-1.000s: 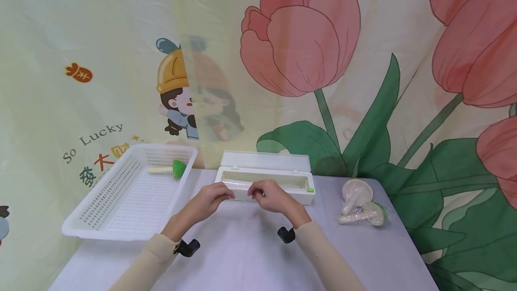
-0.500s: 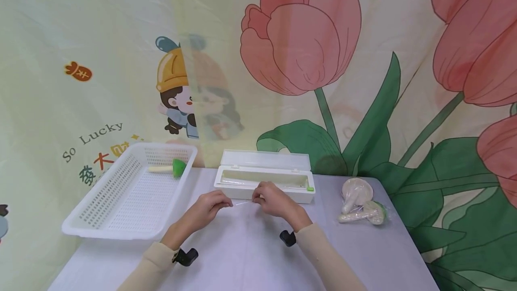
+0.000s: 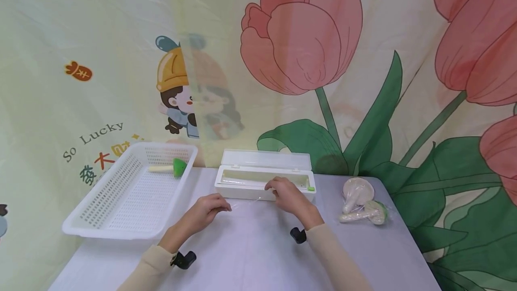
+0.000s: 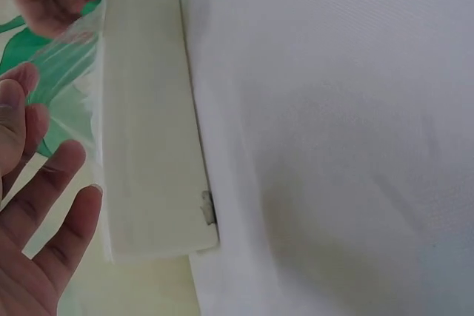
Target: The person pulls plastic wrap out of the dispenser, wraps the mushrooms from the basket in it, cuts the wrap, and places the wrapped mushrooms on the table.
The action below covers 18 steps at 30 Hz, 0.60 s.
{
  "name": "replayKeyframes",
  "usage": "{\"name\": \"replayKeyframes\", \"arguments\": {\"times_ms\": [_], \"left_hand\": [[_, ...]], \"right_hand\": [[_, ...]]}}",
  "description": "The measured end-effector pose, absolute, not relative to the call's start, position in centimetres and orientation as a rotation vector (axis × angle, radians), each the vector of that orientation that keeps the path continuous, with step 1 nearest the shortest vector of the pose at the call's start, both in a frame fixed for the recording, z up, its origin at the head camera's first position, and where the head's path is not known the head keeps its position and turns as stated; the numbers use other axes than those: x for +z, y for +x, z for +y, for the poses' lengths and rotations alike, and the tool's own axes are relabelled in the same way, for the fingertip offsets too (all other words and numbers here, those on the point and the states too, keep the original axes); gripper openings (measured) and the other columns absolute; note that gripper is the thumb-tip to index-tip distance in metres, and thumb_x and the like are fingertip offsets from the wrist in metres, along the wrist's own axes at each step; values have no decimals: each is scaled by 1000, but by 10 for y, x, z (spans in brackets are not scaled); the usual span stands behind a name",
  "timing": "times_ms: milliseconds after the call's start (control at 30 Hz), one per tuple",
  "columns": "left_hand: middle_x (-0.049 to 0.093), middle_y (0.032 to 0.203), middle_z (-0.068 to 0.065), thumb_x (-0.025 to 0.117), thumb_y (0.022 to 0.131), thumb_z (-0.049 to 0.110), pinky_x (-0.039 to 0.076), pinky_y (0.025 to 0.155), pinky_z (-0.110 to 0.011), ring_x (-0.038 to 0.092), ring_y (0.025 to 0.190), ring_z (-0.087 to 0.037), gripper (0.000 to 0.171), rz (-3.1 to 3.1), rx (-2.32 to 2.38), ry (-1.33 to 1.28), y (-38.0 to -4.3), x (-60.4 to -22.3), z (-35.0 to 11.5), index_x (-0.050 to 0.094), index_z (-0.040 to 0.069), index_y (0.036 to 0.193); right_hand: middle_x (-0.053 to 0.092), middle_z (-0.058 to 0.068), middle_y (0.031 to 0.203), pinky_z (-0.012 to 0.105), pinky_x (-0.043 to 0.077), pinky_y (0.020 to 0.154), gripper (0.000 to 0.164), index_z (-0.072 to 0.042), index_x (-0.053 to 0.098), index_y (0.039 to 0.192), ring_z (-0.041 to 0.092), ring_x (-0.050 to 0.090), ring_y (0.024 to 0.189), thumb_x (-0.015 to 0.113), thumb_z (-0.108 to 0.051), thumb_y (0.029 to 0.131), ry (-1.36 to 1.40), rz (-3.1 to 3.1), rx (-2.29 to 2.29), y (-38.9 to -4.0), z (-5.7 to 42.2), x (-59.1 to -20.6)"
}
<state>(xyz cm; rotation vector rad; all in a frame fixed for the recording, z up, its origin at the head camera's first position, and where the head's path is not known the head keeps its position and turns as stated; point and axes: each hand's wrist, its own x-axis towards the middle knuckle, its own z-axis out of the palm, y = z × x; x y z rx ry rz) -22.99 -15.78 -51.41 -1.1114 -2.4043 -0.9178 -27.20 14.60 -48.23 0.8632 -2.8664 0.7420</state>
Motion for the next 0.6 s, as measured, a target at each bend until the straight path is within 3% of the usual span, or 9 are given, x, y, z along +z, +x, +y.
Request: {"name": "replayKeyframes", "arguments": {"times_ms": [200, 333, 600], "left_hand": [[72, 94, 4, 74, 90, -2, 58, 78, -22, 69, 87, -9, 16, -2420, -917, -1102, -230, -520, -159, 78, 13, 96], [72, 94, 3, 74, 90, -1, 58, 78, -22, 69, 87, -10, 16, -2423, -926, -1107, -229, -522, -160, 78, 13, 96], [72, 94, 4, 75, 88, -4, 58, 80, -24, 69, 88, -11, 18, -2453, -939, -1089, -228, -528, -158, 78, 13, 95]], "right_hand": [[72, 5, 94, 33, 58, 80, 12, -5, 79, 97, 19, 66, 93, 72, 3, 91, 831, -2904, 680, -272, 163, -489], [72, 6, 94, 31, 58, 76, 10, -5, 78, 98, 19, 67, 90, 72, 2, 93, 754, -2851, 682, -273, 170, -492], [72, 15, 115, 49, 55, 96, 21, 0, 72, 115, 36, 66, 113, 70, 1, 94, 606, -2807, 689, -284, 177, -496]]}}
